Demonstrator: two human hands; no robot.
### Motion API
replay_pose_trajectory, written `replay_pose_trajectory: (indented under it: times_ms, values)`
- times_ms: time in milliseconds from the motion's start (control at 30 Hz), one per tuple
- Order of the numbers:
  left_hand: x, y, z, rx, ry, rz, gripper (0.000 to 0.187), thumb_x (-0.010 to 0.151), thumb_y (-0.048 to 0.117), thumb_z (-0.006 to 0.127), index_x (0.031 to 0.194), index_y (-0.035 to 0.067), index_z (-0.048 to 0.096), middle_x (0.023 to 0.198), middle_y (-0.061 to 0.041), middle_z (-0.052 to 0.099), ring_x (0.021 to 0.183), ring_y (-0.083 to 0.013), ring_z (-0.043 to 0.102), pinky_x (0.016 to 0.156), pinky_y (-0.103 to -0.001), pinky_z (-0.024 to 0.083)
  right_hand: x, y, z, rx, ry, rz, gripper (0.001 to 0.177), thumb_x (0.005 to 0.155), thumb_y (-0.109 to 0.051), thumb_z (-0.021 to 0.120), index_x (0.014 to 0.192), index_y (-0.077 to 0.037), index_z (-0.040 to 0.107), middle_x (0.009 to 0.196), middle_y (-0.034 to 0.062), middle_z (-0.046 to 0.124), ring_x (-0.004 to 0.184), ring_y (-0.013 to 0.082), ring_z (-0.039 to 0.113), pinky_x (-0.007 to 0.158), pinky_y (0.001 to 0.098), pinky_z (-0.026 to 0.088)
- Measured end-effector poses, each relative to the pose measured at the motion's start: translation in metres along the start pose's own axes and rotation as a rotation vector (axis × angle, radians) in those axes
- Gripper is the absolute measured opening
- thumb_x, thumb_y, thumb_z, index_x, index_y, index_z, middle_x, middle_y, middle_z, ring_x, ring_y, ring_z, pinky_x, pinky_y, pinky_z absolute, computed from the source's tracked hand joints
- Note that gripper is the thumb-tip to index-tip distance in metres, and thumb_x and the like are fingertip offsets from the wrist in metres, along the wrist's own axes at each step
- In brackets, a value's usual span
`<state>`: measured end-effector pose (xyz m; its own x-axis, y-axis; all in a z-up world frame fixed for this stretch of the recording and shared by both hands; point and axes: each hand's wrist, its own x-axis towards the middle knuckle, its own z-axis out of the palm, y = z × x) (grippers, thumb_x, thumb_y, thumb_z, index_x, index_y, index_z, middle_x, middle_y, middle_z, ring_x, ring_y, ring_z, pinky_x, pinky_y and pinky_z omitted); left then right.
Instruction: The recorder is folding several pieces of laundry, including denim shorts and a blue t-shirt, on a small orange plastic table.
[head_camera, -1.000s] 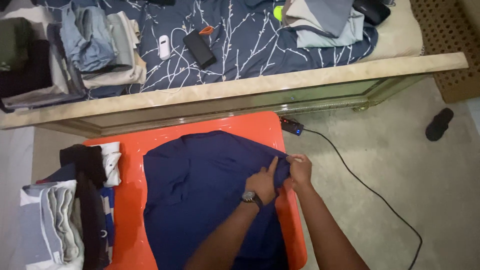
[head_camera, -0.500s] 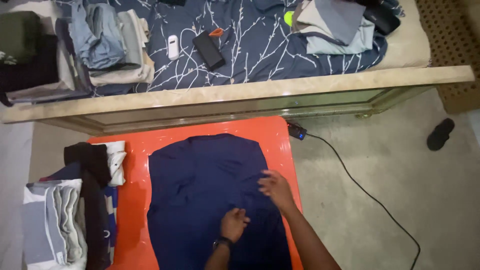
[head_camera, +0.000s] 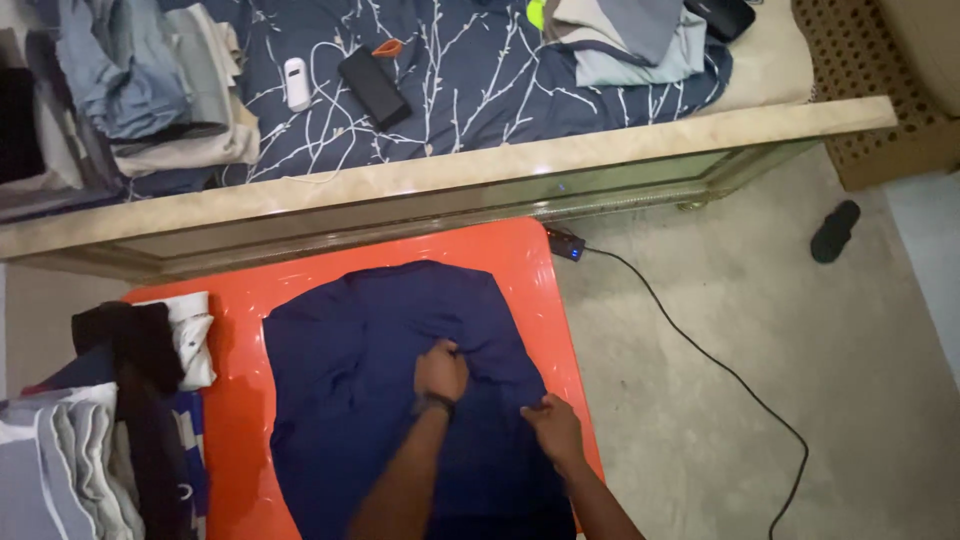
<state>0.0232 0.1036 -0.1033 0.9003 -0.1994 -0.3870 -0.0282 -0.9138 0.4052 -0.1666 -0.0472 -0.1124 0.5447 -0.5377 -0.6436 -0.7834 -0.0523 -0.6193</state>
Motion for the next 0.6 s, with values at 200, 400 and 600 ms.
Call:
replay_pose_trajectory:
  times_ms: [200, 400, 600]
  values:
    - [0.045, -0.023, -0.021, -0.246, 0.125, 0.175, 0.017, 0.094, 0.023, 0.065, 0.102, 0.01, 0.072, 0.09, -0.017, 0.075, 0.084, -0.0374, 0.073, 0.075, -0.047, 0.057, -0.01, 0.013, 0.001, -0.273, 0.095, -0.175, 0.023, 0.076, -0.025, 0.079, 0.087, -0.008, 0.068, 0.083, 0.0148, 0.072, 0.085, 0.0373, 0.071, 0.074, 0.0485, 0.055]
    - [0.052, -0.015, -0.083, -0.088, 0.168, 0.128, 0.019, 0.093, 0.027, 0.069, 0.102, 0.011, 0.075, 0.101, -0.016, 0.075, 0.096, -0.0368, 0.07, 0.083, -0.048, 0.055, -0.055, -0.008, -0.012, -0.393, 0.134, -0.256, 0.042, 0.073, -0.022, 0.083, 0.107, -0.009, 0.063, 0.101, 0.0167, 0.067, 0.098, 0.0383, 0.065, 0.084, 0.0483, 0.052]
    - [0.039, -0.019, -0.088, -0.1, -0.041, 0.141, 0.055, 0.078, 0.033, 0.082, 0.124, 0.008, 0.068, 0.118, -0.018, 0.071, 0.102, -0.0377, 0.068, 0.085, -0.047, 0.053, -0.099, 0.04, -0.012, -0.486, 0.126, -0.173, 0.056, 0.073, -0.018, 0.081, 0.125, -0.013, 0.06, 0.112, 0.016, 0.066, 0.11, 0.0385, 0.062, 0.092, 0.0486, 0.05]
